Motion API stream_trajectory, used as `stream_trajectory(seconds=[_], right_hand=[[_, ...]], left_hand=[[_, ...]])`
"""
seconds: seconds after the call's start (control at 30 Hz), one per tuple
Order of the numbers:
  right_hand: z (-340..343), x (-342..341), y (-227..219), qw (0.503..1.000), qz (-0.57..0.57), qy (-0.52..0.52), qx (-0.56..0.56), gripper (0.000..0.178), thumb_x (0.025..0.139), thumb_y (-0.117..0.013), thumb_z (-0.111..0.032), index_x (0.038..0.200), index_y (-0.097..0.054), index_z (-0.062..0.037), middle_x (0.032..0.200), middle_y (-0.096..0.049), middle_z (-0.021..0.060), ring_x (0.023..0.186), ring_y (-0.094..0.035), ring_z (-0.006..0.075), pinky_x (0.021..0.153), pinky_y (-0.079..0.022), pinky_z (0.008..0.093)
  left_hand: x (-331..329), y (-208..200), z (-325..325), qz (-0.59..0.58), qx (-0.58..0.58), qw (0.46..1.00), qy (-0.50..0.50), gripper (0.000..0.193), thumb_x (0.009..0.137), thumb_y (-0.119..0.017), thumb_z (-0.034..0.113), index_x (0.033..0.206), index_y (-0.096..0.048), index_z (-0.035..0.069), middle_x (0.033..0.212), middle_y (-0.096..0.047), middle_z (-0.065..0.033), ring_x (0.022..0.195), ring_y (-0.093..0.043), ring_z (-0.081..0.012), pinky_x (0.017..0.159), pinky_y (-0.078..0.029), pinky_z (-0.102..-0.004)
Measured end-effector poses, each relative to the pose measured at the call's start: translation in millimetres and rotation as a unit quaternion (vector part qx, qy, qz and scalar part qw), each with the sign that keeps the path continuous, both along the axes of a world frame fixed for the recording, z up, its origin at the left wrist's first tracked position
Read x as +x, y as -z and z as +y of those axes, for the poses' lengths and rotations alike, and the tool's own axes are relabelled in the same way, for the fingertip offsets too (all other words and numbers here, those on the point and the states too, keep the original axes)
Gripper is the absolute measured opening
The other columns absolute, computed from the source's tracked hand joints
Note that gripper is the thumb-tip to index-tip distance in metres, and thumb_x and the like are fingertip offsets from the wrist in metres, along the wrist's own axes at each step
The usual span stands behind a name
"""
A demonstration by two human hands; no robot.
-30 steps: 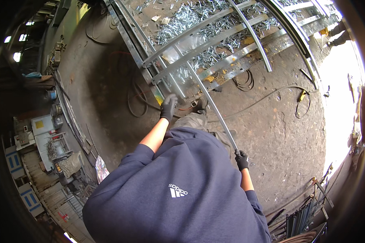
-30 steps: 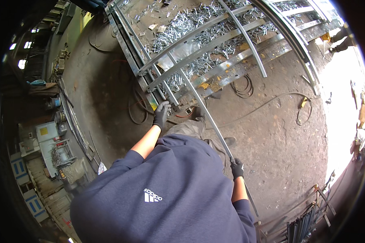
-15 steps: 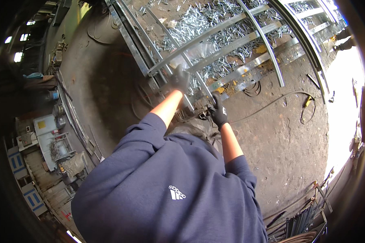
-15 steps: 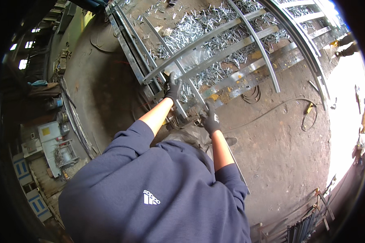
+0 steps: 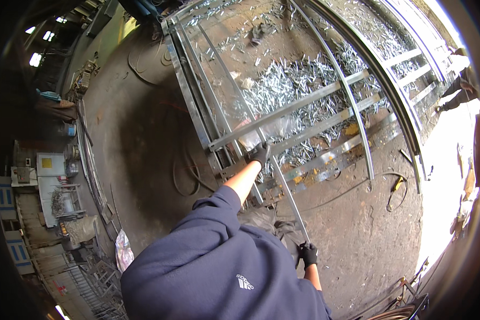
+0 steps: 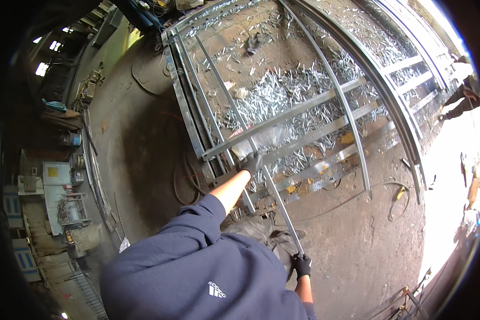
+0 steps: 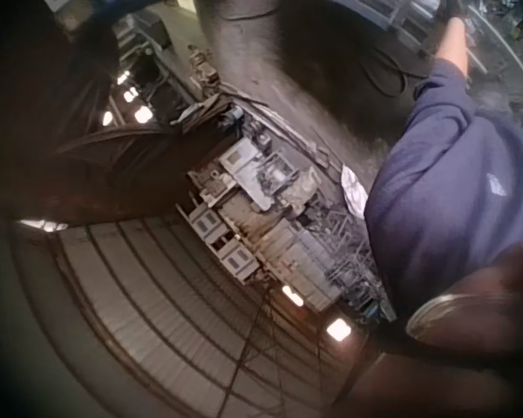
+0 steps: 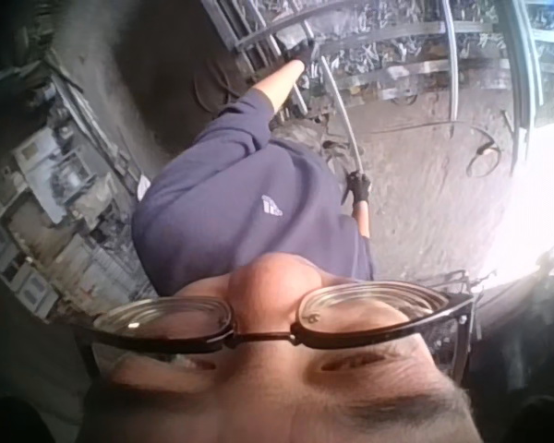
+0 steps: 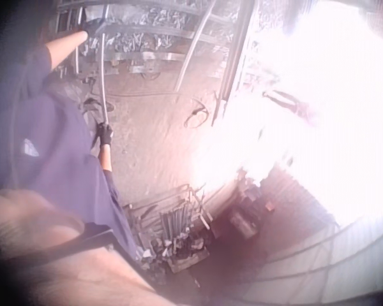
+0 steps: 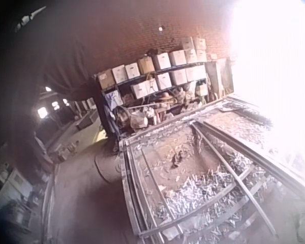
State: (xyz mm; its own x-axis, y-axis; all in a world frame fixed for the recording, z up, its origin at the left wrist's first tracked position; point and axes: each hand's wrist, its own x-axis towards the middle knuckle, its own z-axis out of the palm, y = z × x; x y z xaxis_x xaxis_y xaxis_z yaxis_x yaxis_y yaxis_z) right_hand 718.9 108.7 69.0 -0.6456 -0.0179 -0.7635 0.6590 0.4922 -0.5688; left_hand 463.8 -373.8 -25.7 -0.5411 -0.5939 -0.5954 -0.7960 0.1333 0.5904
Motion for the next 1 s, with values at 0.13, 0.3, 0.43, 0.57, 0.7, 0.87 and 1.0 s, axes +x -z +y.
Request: stream_trajectory(seconds=[0.13,0.3,0.43,0.57,0.7,0.87,1.0], right_hand=[[-21.6,-14.7,-1.8,0.997,-0.053,0.049,-0.009,0.044,0.102,-0.052,-0.036,0.082,-0.072,-0.0023,0.055,-0.055,0.0021,0.05,-0.052,0.0116,0.046,-0.037,0.0297],[-47.8,-38.6,15.5,0.995,-0.065,0.014,-0.075,0.033,0.102,-0.053,-0.031,0.091,-0.069,-0.0033,0.058,-0.058,0.0049,0.05,-0.058,0.0158,0.047,-0.045,0.0313],[-70.6,-53.8,17.1,0.992,-0.047,-0.032,-0.111,0.029,0.1,-0.055,-0.03,0.1,-0.066,-0.0032,0.064,-0.063,0.0094,0.054,-0.064,0.02,0.049,-0.053,0.0346],[-99.5,-65.6,12.5,0.968,-0.118,0.105,-0.196,0.039,0.101,-0.053,-0.037,0.1,-0.065,0.0001,0.06,-0.058,0.008,0.049,-0.059,0.0198,0.046,-0.05,0.0347],[-111.1,-66.5,19.1,0.963,-0.108,0.125,-0.215,0.037,0.101,-0.052,-0.035,0.098,-0.062,0.0007,0.061,-0.057,0.0065,0.046,-0.056,0.019,0.042,-0.047,0.0358],[-107.8,-59.2,35.7,0.948,-0.129,0.179,-0.23,0.027,0.097,-0.058,-0.028,0.096,-0.062,-0.0016,0.06,-0.056,0.006,0.044,-0.053,0.0189,0.041,-0.044,0.0364],[-107.3,-63.3,41.8,0.921,-0.203,0.23,-0.24,0.024,0.097,-0.058,-0.027,0.094,-0.063,-0.0036,0.06,-0.057,0.0063,0.045,-0.054,0.02,0.04,-0.043,0.0365]], left_hand=[[-1.1,12.1,1.3,-0.02,-0.068,0.997,0.029,0.062,0.095,-0.046,0.066,0.115,-0.065,0.01,0.102,-0.071,-0.0196,0.099,-0.067,-0.0403,0.086,-0.05,-0.0487],[-0.3,16.8,-5.2,-0.014,-0.071,0.996,0.059,0.053,0.099,-0.047,0.058,0.1,-0.062,0.008,0.075,-0.065,-0.0107,0.073,-0.063,-0.0259,0.071,-0.048,-0.0446],[0.8,1.6,-13.7,-0.028,-0.057,0.996,0.067,0.052,0.097,-0.042,0.058,0.109,-0.066,0.014,0.111,-0.069,-0.022,0.103,-0.065,-0.0425,0.088,-0.049,-0.0499],[2.1,-14.4,-16.6,-0.007,-0.057,0.995,0.077,0.055,0.096,-0.04,0.063,0.108,-0.064,0.015,0.105,-0.068,-0.021,0.097,-0.064,-0.045,0.082,-0.049,-0.0506],[1.7,-11.2,-18.4,-0.005,-0.081,0.992,0.101,0.053,0.096,-0.041,0.064,0.107,-0.064,0.017,0.103,-0.069,-0.0204,0.097,-0.064,-0.0442,0.081,-0.049,-0.0515],[5.9,-0.7,-19.7,0.008,-0.138,0.981,0.138,0.041,0.102,-0.05,0.046,0.101,-0.063,0.007,0.089,-0.066,-0.022,0.079,-0.06,-0.0384,0.074,-0.046,-0.0463],[6.7,-0.2,-21.6,0.051,-0.124,0.984,0.12,0.033,0.1,-0.053,0.038,0.103,-0.064,0.007,0.094,-0.067,-0.0222,0.081,-0.061,-0.0378,0.076,-0.048,-0.0439]])
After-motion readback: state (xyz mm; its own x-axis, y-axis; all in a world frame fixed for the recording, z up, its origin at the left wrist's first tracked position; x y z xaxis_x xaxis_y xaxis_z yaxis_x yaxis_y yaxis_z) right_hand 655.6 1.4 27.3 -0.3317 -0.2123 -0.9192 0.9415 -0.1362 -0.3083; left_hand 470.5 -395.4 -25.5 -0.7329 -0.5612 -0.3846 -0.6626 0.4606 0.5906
